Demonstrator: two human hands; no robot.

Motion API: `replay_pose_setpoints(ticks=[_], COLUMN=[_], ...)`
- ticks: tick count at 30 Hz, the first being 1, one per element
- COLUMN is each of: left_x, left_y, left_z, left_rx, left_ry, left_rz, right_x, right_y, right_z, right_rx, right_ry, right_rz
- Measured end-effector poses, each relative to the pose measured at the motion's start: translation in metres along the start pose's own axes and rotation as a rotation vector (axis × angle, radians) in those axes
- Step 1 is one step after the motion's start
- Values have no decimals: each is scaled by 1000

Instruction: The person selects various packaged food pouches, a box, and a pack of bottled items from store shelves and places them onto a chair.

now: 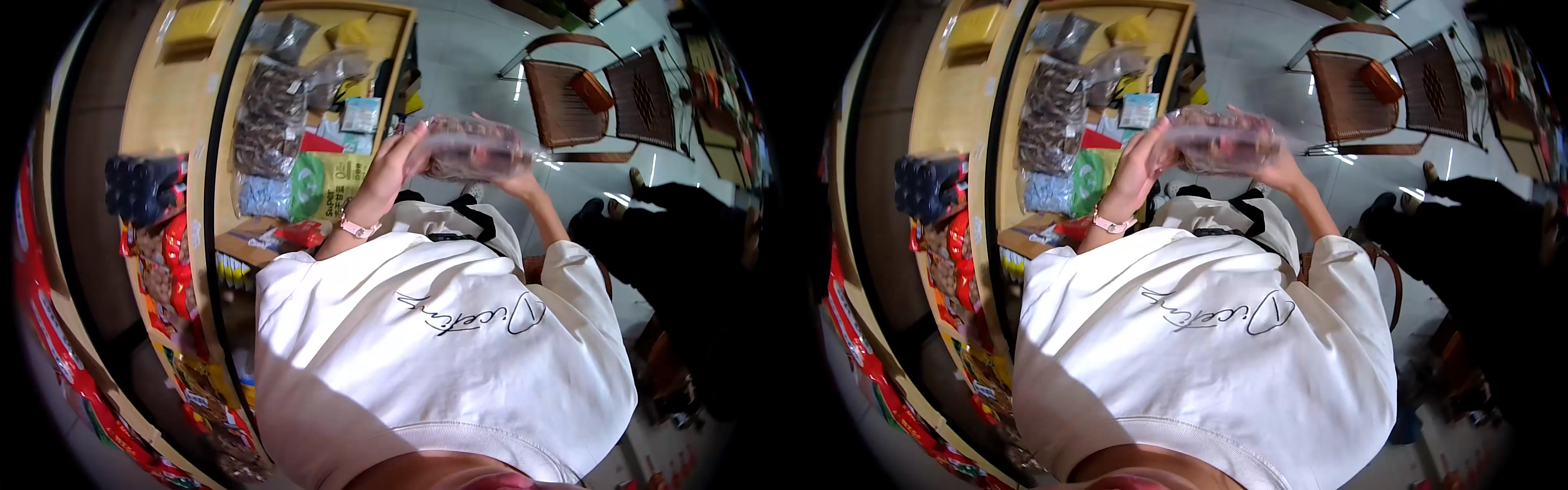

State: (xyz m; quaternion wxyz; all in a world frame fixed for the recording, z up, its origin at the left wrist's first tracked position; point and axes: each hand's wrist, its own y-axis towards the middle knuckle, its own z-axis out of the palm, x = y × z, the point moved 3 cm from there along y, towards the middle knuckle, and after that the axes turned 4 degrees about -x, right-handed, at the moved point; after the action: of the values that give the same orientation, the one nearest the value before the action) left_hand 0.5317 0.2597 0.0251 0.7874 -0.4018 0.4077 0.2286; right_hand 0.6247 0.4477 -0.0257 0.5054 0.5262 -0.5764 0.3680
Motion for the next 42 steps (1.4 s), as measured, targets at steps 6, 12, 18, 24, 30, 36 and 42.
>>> replay_pose_setpoints(ticks=[6,12,18,24,30,36,42], left_x=[11,93,142,158,178,200,237], left_y=[27,54,79,116,197,311,407], left_z=[91,196,255,268,288,331,354], left_rx=[57,438,451,331,310,323,286], left_ry=[319,423,509,442,370,302,209], left_rz=[501,134,-3,-107,-276,-494,-700], right_x=[-34,-53,-67,-101,-144,-205,-302], right_y=[-89,-144,-162,-156,-132,-80,-30], right_z=[-77,-150,-216,-237,-268,-334,-390], right_rx=[-354,-515,-508,-512,-663,-795,-709], right_ry=[491,844,758,781,804,769,712], right_rz=[502,534,583,703,684,781,879])
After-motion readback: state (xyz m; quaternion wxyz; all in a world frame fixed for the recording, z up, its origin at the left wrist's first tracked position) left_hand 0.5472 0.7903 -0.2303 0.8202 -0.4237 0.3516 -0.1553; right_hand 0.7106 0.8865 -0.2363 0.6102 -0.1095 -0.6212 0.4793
